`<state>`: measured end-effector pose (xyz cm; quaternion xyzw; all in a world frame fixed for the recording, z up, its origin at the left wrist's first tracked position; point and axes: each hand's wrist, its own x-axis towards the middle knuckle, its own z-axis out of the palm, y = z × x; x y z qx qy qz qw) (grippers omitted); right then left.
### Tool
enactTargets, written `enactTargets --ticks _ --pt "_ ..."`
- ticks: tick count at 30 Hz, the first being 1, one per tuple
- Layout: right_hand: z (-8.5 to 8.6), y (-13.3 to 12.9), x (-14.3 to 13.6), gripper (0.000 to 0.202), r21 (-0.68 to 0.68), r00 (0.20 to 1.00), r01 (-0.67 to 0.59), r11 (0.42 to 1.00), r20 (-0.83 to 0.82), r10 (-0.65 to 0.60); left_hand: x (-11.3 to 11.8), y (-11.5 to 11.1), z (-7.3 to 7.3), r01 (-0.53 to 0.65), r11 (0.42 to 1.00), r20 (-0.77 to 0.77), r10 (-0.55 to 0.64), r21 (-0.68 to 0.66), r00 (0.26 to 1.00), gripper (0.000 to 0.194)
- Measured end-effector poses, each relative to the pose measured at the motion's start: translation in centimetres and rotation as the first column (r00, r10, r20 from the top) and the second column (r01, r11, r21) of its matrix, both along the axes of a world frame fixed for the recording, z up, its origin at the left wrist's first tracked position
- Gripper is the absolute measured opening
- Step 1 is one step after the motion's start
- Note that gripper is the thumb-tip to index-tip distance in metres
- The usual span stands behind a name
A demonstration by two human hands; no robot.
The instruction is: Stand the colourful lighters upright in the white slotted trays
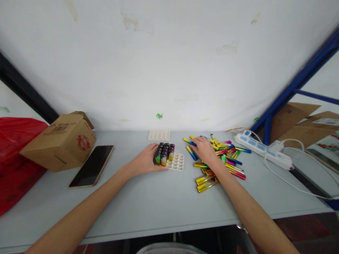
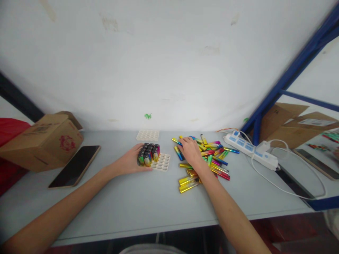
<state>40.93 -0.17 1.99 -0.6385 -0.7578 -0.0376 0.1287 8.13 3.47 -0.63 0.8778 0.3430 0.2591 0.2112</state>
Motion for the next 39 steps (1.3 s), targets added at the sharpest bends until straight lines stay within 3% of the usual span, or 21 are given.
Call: enactTargets --ticks 6,12,17,20,23,27,29,31,34,39 --pt "0.3 -0.2 -1.1 0.032 -0.044 0.998 0.062 0.997 0.032 -0.061 0.1 -0.3 0.6 -0.011 1.000 -0.017 0.011 -0.015 1.000 0.079" --pt "-0.4 0.2 -0.5 0.040 -0.038 0.999 0.026 0.999 -0.040 -0.027 0.1 -0.4 0.7 -0.019 1.000 -0.017 0.019 -0.019 1.000 0.079" --pt "-0.9 0.2 0.2 0.046 0.117 0.981 0.009 0.993 -0.193 0.014 0.1 -0.3 0.4 -0.004 1.000 -0.012 0.004 -0.007 1.000 0.078" --pt "-0.7 0.2 0.5 0.039 0.251 0.931 0.001 0.968 -0.354 0.091 0.0 -0.2 0.4 -0.004 1.000 -0.010 0.004 -0.016 1.000 0.081" --pt "-0.4 0.1 0.3 0.033 0.278 0.768 0.018 0.960 -0.619 0.165 0.0 -0.2 0.4 -0.002 1.000 -0.009 0.002 -0.017 1.000 0.079" --pt "0.1 0.0 -0.7 0.050 0.126 0.302 0.018 0.992 -0.946 0.115 0.1 -0.3 0.5 0.006 1.000 -0.017 -0.006 -0.023 1.000 0.077" --pt "0.5 -0.3 -1.4 0.058 0.032 0.085 -0.017 0.999 -0.996 0.033 0.1 -0.3 0.6 0.004 1.000 -0.016 -0.004 -0.026 1.000 0.077" --pt "0.9 -0.6 -2.1 0.059 -0.035 -0.059 -0.063 0.997 -0.997 -0.039 0.1 -0.3 0.5 -0.002 1.000 -0.011 0.002 -0.027 1.000 0.077" --pt "1.4 -1.2 -2.9 0.058 -0.067 -0.148 -0.127 0.990 -0.985 -0.085 0.1 -0.2 0.4 -0.017 0.999 -0.008 0.017 -0.034 1.000 0.080" --pt "2.3 -2.3 -4.0 0.061 -0.084 -0.116 -0.321 0.943 -0.985 -0.127 0.0 -0.2 0.3 0.003 1.000 -0.005 -0.004 -0.026 1.000 0.083"
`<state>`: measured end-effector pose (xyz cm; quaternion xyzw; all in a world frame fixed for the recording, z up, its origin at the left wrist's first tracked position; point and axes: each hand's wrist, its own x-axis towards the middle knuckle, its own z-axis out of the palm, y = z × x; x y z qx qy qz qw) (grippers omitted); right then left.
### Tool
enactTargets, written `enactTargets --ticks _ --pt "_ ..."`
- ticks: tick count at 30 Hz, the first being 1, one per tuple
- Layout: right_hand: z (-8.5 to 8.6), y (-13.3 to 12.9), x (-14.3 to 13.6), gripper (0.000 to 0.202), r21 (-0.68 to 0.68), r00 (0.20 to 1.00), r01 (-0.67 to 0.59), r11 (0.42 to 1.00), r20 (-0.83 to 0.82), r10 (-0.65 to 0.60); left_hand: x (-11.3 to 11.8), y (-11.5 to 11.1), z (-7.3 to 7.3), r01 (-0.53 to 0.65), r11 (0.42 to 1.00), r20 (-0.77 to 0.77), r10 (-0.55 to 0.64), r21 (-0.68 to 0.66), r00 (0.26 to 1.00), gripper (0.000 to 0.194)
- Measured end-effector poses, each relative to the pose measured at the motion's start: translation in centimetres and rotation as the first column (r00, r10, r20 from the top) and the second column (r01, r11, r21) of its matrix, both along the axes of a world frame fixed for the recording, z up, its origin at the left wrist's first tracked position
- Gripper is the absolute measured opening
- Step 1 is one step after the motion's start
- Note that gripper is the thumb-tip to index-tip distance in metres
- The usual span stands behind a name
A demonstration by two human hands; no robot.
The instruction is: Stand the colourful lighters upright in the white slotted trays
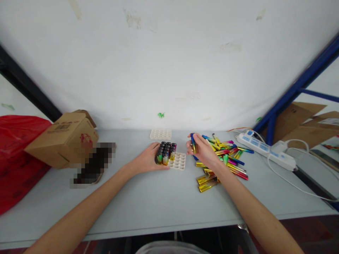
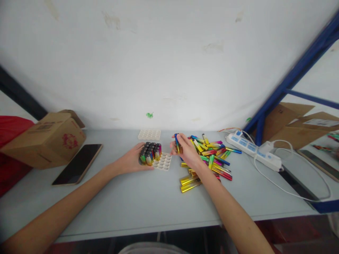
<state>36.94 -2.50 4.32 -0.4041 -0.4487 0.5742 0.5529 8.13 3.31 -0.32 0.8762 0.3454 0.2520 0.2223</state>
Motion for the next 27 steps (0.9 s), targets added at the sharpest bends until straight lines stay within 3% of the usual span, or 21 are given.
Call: enactTargets --ticks 4,10,16,27 --pt "0.2 -0.4 -0.6 0.065 -0.033 0.992 -0.069 0.997 0.104 0.072 0.0 -0.2 0.1 -0.011 1.000 -0.012 0.011 -0.003 1.000 0.084" --pt "-1.2 0.1 -1.5 0.078 -0.111 0.967 0.011 0.994 0.254 0.018 0.0 -0.1 0.1 -0.010 1.000 -0.006 0.010 -0.004 1.000 0.084" --pt "-1.9 -0.2 -2.4 0.067 -0.051 0.915 0.032 0.998 0.404 -0.008 0.0 -0.1 0.1 -0.016 1.000 -0.014 0.016 0.010 1.000 0.086" --pt "-1.8 -0.4 -2.5 0.059 -0.054 0.913 0.039 0.998 0.409 -0.014 -0.1 0.0 -0.2 0.001 1.000 -0.002 -0.001 0.015 1.000 0.082"
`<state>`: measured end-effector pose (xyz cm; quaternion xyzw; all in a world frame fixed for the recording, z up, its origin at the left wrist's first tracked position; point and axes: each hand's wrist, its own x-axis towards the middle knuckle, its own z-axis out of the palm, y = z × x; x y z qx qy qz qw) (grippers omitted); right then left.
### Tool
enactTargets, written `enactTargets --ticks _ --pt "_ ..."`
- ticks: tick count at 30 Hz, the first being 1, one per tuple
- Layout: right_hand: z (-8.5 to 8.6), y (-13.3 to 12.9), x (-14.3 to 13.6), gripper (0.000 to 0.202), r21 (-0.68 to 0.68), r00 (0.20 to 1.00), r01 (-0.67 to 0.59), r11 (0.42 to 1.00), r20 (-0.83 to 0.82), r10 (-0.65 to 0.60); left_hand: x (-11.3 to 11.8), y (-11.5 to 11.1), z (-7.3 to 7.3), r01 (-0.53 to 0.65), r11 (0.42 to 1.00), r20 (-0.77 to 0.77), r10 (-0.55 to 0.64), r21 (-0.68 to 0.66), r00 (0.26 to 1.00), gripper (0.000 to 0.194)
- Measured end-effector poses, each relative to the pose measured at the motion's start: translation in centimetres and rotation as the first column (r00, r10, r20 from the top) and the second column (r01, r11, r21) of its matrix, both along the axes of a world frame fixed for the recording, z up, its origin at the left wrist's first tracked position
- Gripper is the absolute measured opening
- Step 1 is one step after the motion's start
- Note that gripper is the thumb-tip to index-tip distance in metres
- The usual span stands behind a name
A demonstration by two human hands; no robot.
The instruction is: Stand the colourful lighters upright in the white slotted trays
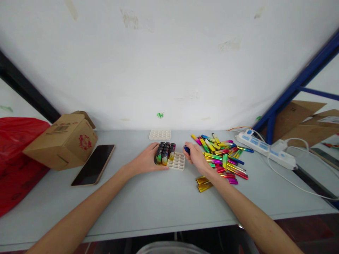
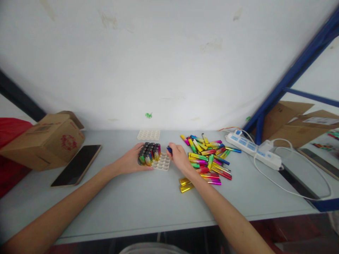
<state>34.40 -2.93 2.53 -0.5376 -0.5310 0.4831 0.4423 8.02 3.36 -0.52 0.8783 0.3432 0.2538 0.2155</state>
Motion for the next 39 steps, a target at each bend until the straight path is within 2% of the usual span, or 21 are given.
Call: enactTargets --ticks 8,15,20,25,30,36,39 --pt "0.1 -0.1 -0.3 0.065 -0.034 0.999 -0.048 0.998 0.012 0.048 0.0 0.0 -0.1 0.023 1.000 -0.007 -0.022 0.015 1.000 0.081" --pt "-0.6 -0.1 -0.4 0.058 0.018 0.992 -0.055 0.998 0.111 0.052 0.1 -0.2 0.3 0.007 1.000 -0.031 -0.006 0.015 1.000 0.081" --pt "-0.6 -0.1 -0.2 0.055 0.050 0.992 -0.059 0.997 0.113 0.053 0.1 -0.2 0.3 0.001 1.000 -0.027 0.000 0.011 1.000 0.084" --pt "-0.5 0.0 -0.1 0.070 0.058 0.993 -0.067 0.996 0.102 0.060 0.1 -0.2 0.2 0.006 0.999 -0.009 -0.006 0.033 1.000 0.080" --pt "-0.2 -0.3 0.3 0.081 0.163 0.986 -0.098 0.982 0.150 0.074 0.1 -0.1 0.2 0.011 1.000 -0.014 -0.011 0.020 1.000 0.080" --pt "0.6 -1.1 0.8 0.059 0.311 0.958 -0.200 0.929 0.262 0.119 0.1 -0.2 0.3 0.004 1.000 -0.008 -0.004 0.018 1.000 0.080" --pt "0.7 -1.2 0.8 0.045 0.419 0.923 -0.252 0.872 0.374 0.087 0.1 -0.2 0.3 0.001 1.000 -0.012 -0.001 0.012 1.000 0.079"
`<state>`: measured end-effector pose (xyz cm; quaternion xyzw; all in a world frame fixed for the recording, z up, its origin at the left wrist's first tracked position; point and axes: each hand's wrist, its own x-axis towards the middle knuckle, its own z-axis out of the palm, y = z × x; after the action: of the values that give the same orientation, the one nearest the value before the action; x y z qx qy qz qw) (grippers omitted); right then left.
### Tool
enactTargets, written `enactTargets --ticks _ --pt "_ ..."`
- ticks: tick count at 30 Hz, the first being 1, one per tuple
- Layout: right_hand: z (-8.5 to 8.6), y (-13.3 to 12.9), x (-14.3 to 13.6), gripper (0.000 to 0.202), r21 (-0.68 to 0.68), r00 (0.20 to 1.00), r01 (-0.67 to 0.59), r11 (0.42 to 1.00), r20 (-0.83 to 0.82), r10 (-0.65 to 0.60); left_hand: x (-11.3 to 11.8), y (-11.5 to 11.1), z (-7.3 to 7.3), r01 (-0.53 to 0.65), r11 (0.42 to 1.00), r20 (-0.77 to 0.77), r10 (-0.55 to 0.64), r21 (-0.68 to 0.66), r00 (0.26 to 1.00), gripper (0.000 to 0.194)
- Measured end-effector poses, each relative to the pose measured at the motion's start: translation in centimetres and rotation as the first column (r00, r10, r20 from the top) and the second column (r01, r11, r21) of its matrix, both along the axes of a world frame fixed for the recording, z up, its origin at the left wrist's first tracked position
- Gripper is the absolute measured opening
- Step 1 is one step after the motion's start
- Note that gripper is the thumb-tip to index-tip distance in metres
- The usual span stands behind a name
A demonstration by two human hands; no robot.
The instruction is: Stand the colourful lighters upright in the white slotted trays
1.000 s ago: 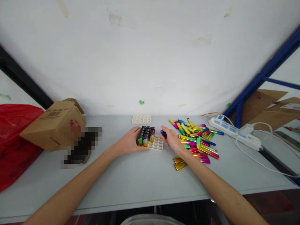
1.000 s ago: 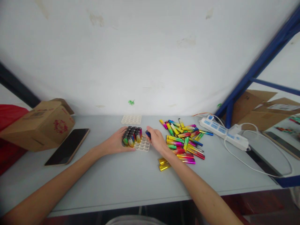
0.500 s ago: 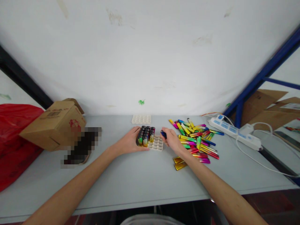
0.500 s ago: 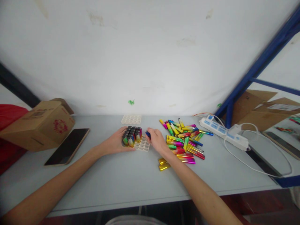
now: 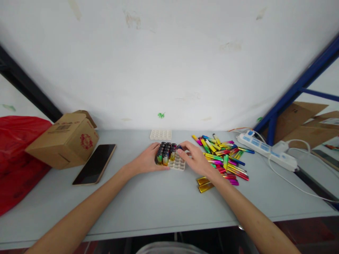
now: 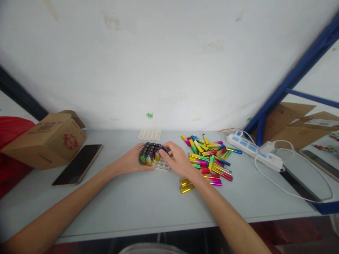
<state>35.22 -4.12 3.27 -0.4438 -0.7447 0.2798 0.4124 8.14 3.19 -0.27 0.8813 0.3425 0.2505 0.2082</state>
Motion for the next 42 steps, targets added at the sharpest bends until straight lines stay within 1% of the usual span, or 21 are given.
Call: enactTargets --ticks 3,5,7,11,15,17,19,24,26,28,30,31,32,34,37,39,40,42 --pt "0.0 0.0 -0.1 0.036 0.189 0.994 -0.001 0.982 0.104 -0.019 0.0 0.0 0.0 0.012 1.000 -0.018 -0.012 0.015 1.000 0.079" --pt "0.0 0.0 -0.1 0.035 0.250 0.989 0.011 0.968 0.139 -0.047 0.0 0.0 0.0 0.020 0.999 -0.028 -0.019 0.031 0.999 0.079" --pt "0.0 -0.1 -0.1 0.035 0.242 0.988 0.031 0.970 0.142 -0.067 0.0 0.0 0.0 0.027 0.999 -0.033 -0.026 0.038 0.999 0.079" --pt "-0.1 -0.2 -0.1 0.034 0.151 0.988 0.080 0.985 0.122 -0.099 0.0 0.0 -0.1 0.035 0.999 -0.033 -0.034 0.035 0.999 0.083" --pt "-0.6 -0.1 -0.1 0.032 0.102 0.988 0.063 0.993 0.137 -0.077 0.0 0.1 -0.3 0.056 0.997 -0.030 -0.055 0.057 0.998 0.077" --pt "-0.9 0.0 -0.1 0.033 0.095 0.984 0.033 0.995 0.173 -0.049 0.0 0.2 -0.3 0.060 0.997 -0.029 -0.059 0.053 0.998 0.075" --pt "-1.1 0.1 0.0 0.035 0.117 0.971 0.012 0.993 0.238 -0.039 0.0 0.1 -0.3 0.057 0.998 -0.025 -0.056 0.041 0.998 0.076" --pt "-1.5 0.3 -0.1 0.039 0.196 0.907 -0.007 0.981 0.415 -0.077 0.0 0.0 0.0 0.049 0.999 -0.021 -0.049 0.016 0.999 0.074" --pt "-1.5 0.3 -0.4 0.042 0.191 0.881 -0.003 0.982 0.465 -0.088 0.0 0.0 0.0 0.044 0.999 -0.027 -0.044 0.006 0.999 0.076" --pt "-1.4 0.3 -0.5 0.046 0.169 0.865 -0.022 0.985 0.497 -0.066 0.0 0.0 0.0 0.034 0.999 -0.031 -0.034 0.001 0.999 0.080" --pt "-1.1 0.5 -0.2 0.046 0.150 0.861 -0.060 0.987 0.508 -0.025 0.0 0.1 -0.1 0.025 1.000 -0.031 -0.025 0.001 0.999 0.083" --pt "-0.9 0.6 0.3 0.044 0.155 0.860 -0.064 0.986 0.509 -0.025 0.1 0.2 -0.1 0.023 1.000 -0.029 -0.023 0.002 0.999 0.084" --pt "-0.7 0.8 0.9 0.043 0.170 0.858 -0.050 0.984 0.512 -0.045 0.1 0.2 -0.2 0.023 1.000 -0.027 -0.023 0.001 0.999 0.084" --pt "-0.2 1.2 2.5 0.039 0.217 0.837 0.020 0.976 0.531 -0.135 0.1 0.2 -0.2 0.026 1.000 -0.021 -0.026 -0.003 0.999 0.085" --pt "0.1 1.8 4.9 0.025 0.246 0.764 0.130 0.961 0.593 -0.255 0.0 0.1 -0.1 0.026 1.000 -0.009 -0.026 -0.005 1.000 0.083" --pt "-0.1 1.9 6.0 0.015 0.221 0.712 0.182 0.958 0.642 -0.284 0.0 0.0 0.0 0.018 1.000 -0.011 -0.018 -0.007 1.000 0.083" --pt "-0.2 1.9 6.3 0.013 0.201 0.687 0.204 0.958 0.668 -0.287 0.0 0.0 0.1 0.012 1.000 -0.015 -0.012 -0.010 1.000 0.084" --pt "-0.6 1.8 6.6 0.017 0.161 0.639 0.234 0.959 0.718 -0.277 0.0 0.0 0.1 0.003 1.000 -0.019 -0.003 -0.014 1.000 0.085"
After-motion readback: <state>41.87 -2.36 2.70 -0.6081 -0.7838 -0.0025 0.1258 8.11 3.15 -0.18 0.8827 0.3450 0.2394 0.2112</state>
